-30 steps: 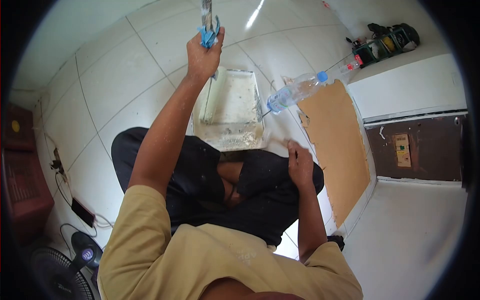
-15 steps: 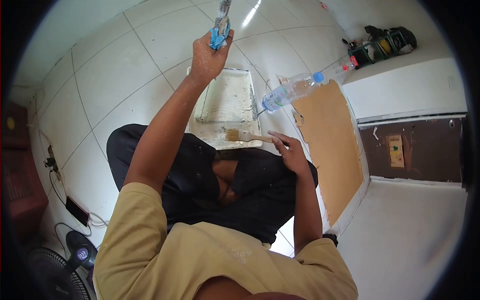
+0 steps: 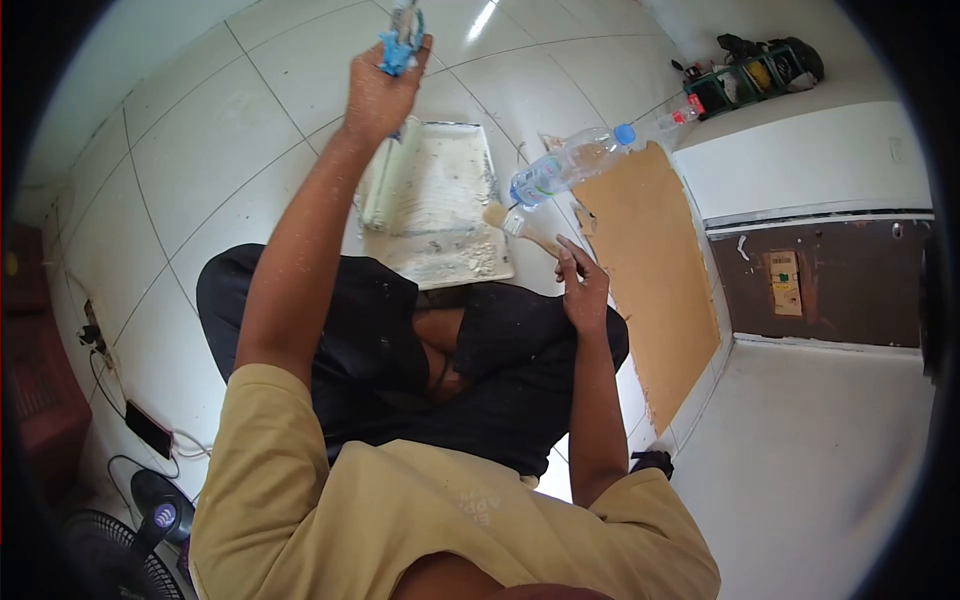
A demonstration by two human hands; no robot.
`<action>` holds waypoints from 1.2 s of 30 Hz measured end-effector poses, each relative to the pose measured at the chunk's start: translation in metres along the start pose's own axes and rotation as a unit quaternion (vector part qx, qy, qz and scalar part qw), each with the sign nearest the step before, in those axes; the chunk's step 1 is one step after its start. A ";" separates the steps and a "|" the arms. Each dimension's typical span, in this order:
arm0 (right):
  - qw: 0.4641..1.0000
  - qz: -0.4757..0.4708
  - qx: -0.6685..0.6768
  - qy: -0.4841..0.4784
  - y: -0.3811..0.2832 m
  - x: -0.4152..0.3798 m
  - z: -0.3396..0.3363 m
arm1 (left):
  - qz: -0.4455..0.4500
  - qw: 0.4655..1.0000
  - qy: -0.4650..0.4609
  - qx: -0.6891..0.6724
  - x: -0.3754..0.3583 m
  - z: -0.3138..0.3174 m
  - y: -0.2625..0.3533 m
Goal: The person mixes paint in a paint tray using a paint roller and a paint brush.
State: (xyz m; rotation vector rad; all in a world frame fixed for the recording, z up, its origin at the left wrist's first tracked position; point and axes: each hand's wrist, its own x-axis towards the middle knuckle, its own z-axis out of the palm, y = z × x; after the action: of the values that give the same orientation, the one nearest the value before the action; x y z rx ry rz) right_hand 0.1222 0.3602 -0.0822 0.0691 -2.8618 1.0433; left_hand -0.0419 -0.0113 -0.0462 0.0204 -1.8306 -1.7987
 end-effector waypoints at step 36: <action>0.962 -0.058 -0.231 -0.135 -0.053 -0.039 0.025 | 0.066 0.996 0.011 0.050 0.012 -0.013 0.004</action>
State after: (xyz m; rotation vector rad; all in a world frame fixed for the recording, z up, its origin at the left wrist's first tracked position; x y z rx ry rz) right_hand 0.1634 0.3039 -0.0712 0.3637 -3.2154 0.3478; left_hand -0.0456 -0.0277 -0.0391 -0.0421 -1.8610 -1.6094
